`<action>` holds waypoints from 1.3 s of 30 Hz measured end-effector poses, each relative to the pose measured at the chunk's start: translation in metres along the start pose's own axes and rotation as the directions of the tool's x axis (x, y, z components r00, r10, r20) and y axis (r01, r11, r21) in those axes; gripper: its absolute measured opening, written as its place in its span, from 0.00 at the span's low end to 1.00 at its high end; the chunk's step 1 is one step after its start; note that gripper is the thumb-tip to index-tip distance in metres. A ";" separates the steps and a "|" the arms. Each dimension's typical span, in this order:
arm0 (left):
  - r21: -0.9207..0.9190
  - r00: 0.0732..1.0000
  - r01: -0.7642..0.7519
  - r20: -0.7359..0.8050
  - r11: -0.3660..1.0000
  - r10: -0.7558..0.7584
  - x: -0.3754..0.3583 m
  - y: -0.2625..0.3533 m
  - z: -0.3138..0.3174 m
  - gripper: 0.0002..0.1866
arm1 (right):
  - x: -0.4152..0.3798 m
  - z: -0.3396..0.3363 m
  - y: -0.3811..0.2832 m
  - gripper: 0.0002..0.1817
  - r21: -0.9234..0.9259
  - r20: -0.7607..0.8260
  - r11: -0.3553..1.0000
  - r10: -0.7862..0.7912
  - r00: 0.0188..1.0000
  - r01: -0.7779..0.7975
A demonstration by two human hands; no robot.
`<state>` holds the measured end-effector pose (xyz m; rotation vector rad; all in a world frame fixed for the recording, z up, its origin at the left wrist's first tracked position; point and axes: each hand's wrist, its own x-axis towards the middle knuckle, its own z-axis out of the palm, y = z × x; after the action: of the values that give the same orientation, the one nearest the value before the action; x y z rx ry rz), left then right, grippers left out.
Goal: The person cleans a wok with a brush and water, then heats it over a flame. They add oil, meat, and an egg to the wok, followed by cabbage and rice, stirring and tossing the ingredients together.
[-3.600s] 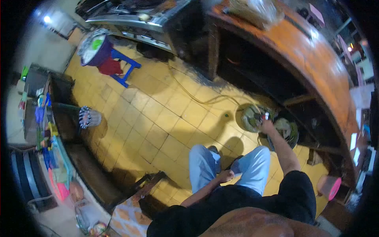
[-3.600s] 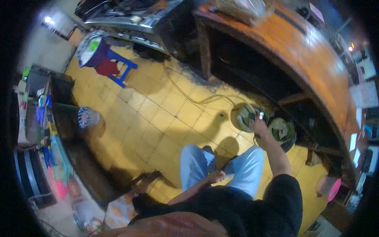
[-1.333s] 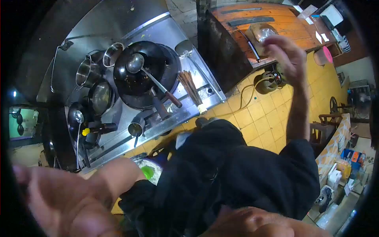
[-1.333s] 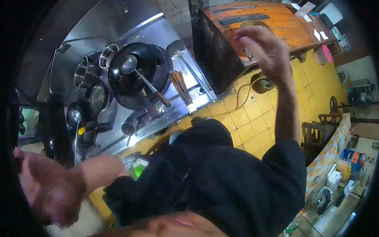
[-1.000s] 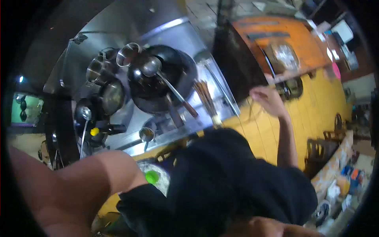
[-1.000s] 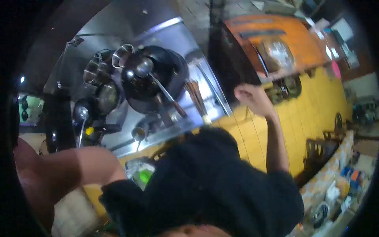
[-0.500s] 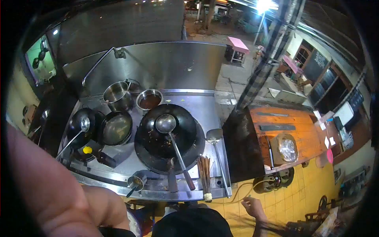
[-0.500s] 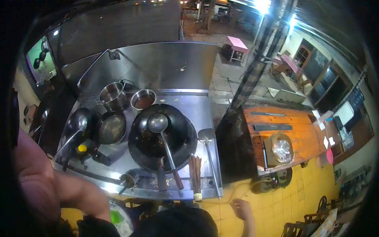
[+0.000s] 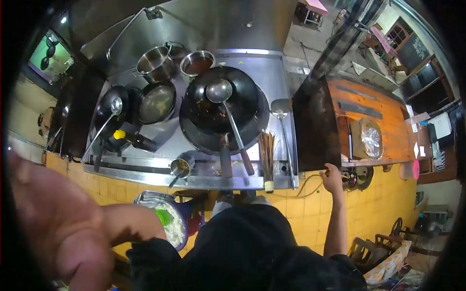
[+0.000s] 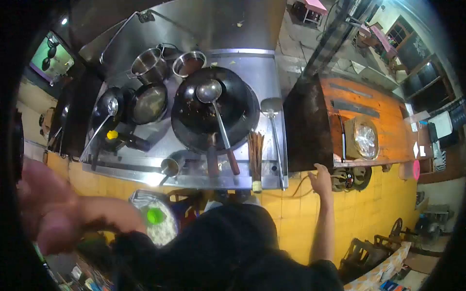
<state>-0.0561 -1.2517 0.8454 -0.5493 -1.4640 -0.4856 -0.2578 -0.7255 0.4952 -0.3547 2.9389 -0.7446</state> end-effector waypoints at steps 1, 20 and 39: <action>-0.033 0.997 0.073 0.037 0.997 -0.072 -0.013 0.003 0.007 0.29 | 0.012 -0.006 -0.002 0.21 0.031 -0.011 0.999 0.038 0.999 -0.038; 0.344 -0.680 0.729 0.263 -0.592 -0.684 -0.510 0.180 -0.073 0.11 | 0.056 0.182 -0.282 0.09 0.614 0.783 0.202 -0.040 0.620 -0.763; 0.071 -0.829 0.455 -0.329 -0.888 -0.452 -0.635 0.304 -0.143 0.14 | 0.144 0.209 -0.452 0.06 0.508 0.701 0.859 -0.365 0.612 -0.070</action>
<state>0.2097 -1.1158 0.1916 2.1491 -1.3266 -1.8678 -0.2761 -1.2423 0.5243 -0.6802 1.8155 -0.9980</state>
